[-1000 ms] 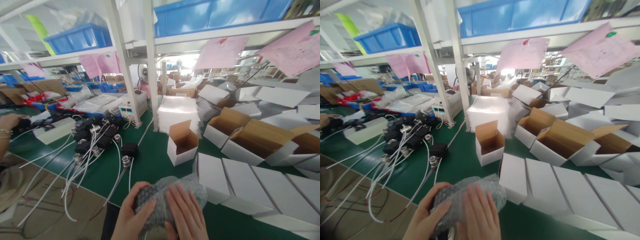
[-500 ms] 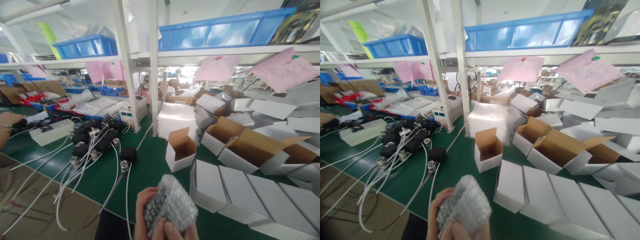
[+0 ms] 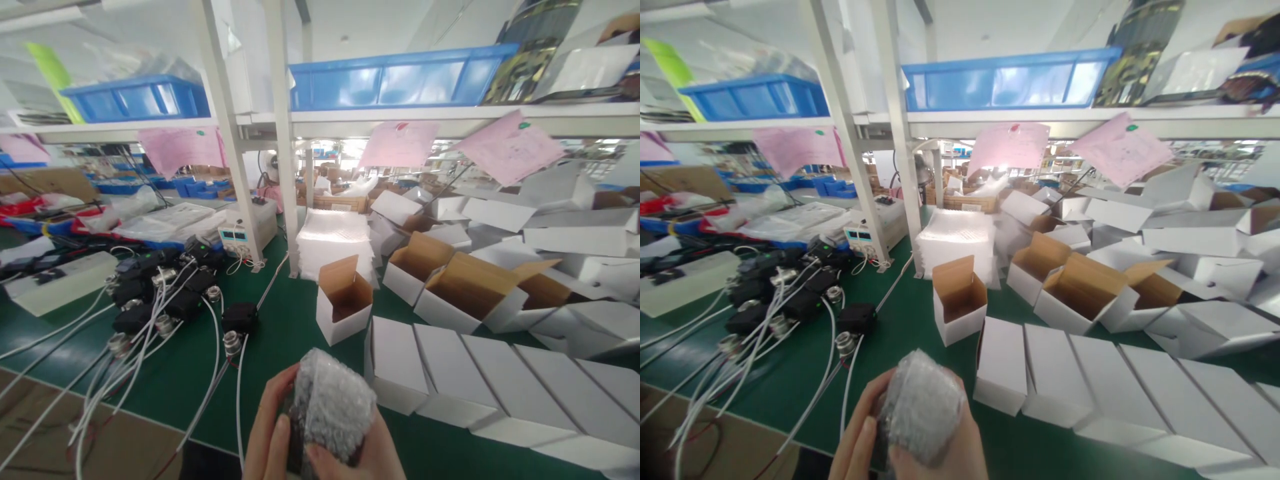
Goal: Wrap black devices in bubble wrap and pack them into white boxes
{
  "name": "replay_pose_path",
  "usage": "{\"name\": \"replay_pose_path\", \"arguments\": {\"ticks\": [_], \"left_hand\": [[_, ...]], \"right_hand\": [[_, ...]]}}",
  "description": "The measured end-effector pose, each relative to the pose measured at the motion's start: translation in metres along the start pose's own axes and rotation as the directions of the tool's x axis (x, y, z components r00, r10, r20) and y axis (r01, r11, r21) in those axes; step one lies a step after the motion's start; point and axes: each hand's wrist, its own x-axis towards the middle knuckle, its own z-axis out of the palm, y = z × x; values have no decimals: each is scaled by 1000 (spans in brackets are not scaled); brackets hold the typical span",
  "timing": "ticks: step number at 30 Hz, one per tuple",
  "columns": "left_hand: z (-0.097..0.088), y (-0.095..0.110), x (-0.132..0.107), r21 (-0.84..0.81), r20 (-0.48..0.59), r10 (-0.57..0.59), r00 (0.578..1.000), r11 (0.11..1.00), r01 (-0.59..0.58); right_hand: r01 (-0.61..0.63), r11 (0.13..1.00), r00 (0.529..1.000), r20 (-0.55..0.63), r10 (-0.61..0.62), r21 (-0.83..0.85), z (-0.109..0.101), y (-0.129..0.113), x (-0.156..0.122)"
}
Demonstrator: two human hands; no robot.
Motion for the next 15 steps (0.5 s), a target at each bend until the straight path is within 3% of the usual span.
{"name": "replay_pose_path", "arguments": {"ticks": [3,5,8,11,15], "left_hand": [[-5,4,7,-43,16,-22,1000,999,23],[-8,9,12,-53,48,-11,999,998,14],[-11,18,21,-152,119,-116,986,979,134],[-12,24,33,-243,243,-224,944,928,283],[-9,24,42,-316,279,-136,951,922,224]], "right_hand": [[59,989,998,39,-55,-135,3,-23,6],[44,992,995,90,-34,-114,1,-32,9],[-56,998,978,205,50,24,-7,-32,10],[-152,987,952,276,133,49,-18,-25,8],[-268,956,914,346,212,121,-24,-19,4]]}}
